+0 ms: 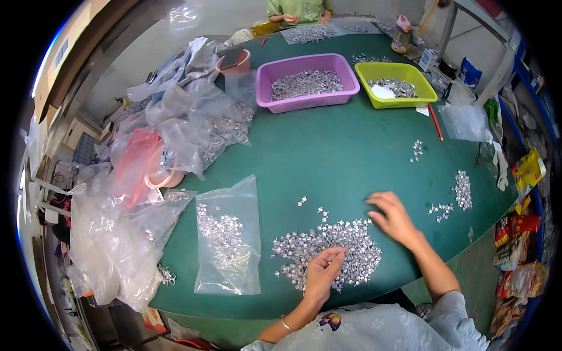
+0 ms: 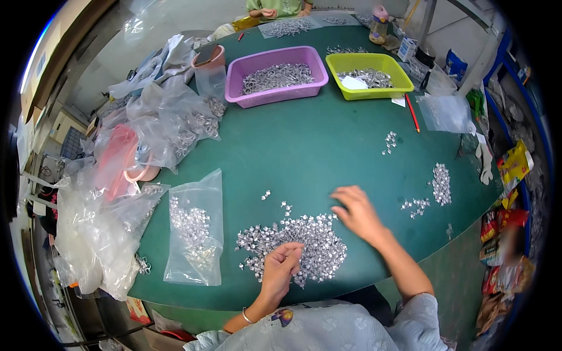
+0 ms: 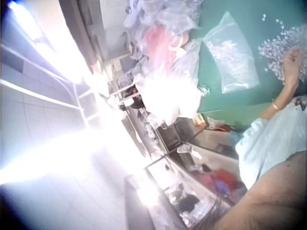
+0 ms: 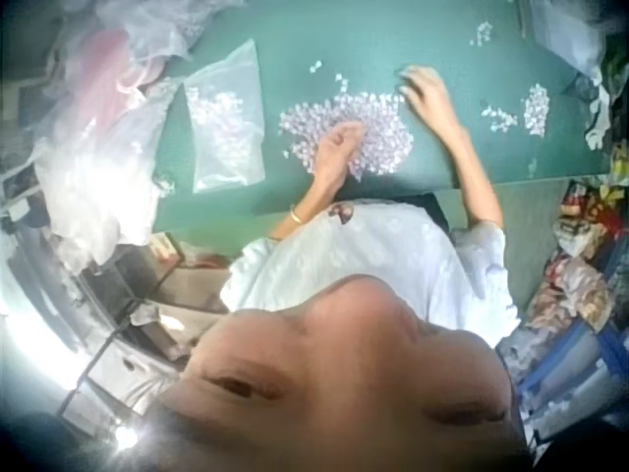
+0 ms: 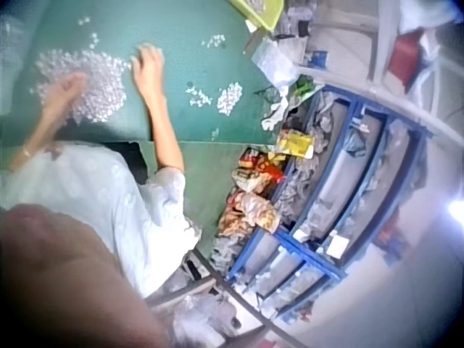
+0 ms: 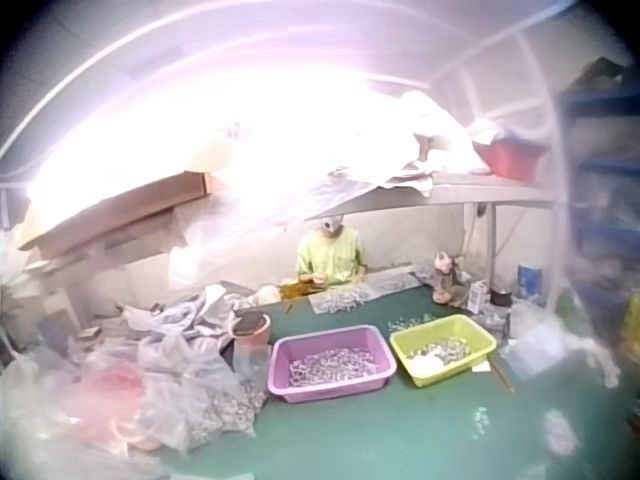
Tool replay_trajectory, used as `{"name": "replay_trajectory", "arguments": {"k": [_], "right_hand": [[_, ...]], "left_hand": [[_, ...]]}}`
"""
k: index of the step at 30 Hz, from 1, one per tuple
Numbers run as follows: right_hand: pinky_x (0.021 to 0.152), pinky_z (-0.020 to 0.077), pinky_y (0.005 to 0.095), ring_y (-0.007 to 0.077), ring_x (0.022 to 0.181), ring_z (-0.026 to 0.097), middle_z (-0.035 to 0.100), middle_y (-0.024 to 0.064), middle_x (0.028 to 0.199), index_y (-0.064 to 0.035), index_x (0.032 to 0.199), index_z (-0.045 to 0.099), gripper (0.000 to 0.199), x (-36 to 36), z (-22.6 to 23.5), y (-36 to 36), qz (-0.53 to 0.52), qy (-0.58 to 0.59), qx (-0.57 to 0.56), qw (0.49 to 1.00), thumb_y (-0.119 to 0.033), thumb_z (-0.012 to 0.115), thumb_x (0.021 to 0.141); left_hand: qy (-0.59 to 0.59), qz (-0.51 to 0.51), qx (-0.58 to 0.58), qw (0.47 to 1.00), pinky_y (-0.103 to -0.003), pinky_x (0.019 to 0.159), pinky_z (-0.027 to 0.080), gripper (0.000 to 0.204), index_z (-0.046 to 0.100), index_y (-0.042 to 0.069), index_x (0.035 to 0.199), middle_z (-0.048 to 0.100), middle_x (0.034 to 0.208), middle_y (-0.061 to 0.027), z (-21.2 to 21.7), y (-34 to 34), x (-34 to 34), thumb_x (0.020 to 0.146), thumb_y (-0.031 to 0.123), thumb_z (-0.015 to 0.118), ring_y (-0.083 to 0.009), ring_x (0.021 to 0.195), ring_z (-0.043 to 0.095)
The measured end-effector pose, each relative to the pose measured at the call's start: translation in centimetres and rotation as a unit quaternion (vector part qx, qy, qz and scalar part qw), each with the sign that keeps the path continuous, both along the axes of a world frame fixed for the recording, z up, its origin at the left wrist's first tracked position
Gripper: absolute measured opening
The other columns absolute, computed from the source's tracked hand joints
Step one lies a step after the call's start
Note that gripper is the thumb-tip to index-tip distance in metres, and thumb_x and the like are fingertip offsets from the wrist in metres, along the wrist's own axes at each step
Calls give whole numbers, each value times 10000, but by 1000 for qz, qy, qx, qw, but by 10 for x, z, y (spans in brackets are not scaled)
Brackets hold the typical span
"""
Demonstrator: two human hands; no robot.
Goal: The person sits at a green table and repeatedly picks up small silver metal components from a large pile. They manipulate each component with both hands, appearing to snap or press parts together, and then place the finished items into a purple plastic basket. The process is repetitive, involving continuous picking, assembly, and placement of the small parts.
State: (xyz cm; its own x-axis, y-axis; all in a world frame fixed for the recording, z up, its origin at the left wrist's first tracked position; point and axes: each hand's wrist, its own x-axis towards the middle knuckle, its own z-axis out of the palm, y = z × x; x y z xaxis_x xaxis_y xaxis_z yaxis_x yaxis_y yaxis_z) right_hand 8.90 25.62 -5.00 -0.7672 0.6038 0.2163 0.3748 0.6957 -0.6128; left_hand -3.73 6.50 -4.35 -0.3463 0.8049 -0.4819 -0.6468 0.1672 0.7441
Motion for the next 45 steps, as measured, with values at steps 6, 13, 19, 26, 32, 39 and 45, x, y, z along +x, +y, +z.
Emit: {"name": "replay_trajectory", "arguments": {"k": [6,13,19,26,32,39,45], "right_hand": [[968,316,405,337,1185,369,437,124,1279,-48,1166,526,455,-96,-10,-10,180,12,10,984,-212,657,762],[814,394,344,214,983,478,551,48,977,-38,888,622,187,-95,-24,-28,249,9,1,968,-151,649,741],[762,410,349,238,855,505,549,60,829,-39,846,615,102,-75,-23,-34,213,-20,-4,977,-81,602,754],[736,409,352,251,828,504,532,82,813,-29,810,600,79,-70,-18,-41,189,-2,37,981,-74,592,746],[734,413,355,259,819,504,536,80,834,-34,811,599,74,-66,-6,-41,209,-54,24,976,-85,600,758],[742,435,352,264,780,531,562,86,880,-22,886,587,156,-90,4,-7,192,-34,-198,961,-64,621,739],[945,377,406,340,1097,466,454,188,1238,6,1200,438,490,-180,22,117,-5,83,159,984,-41,609,743]], "left_hand": [[-9,-8,17,1000,-167,452,227,153,603,10,995,442,632,78,-2,-1,-1,872,93,565,-2,514,313],[-25,26,24,999,-179,461,244,145,585,-18,993,445,622,53,1,-2,-2,875,56,545,-27,510,322],[-7,-22,29,999,-176,463,248,148,590,-13,1001,454,632,54,1,-2,-2,881,53,533,-21,516,320],[-6,-26,26,999,-173,464,246,152,589,-12,1006,462,642,53,2,0,-1,886,58,528,-18,518,317],[-6,-15,12,1000,-173,467,243,153,591,-6,1006,458,640,55,4,0,-4,887,68,531,-19,519,317],[-19,-3,5,1000,-180,458,233,149,591,-4,1002,440,620,61,1,3,-12,884,65,533,-24,504,304],[-20,16,22,999,-175,470,228,149,588,1,1005,448,640,67,-1,7,-19,882,68,538,-13,523,304]]}}
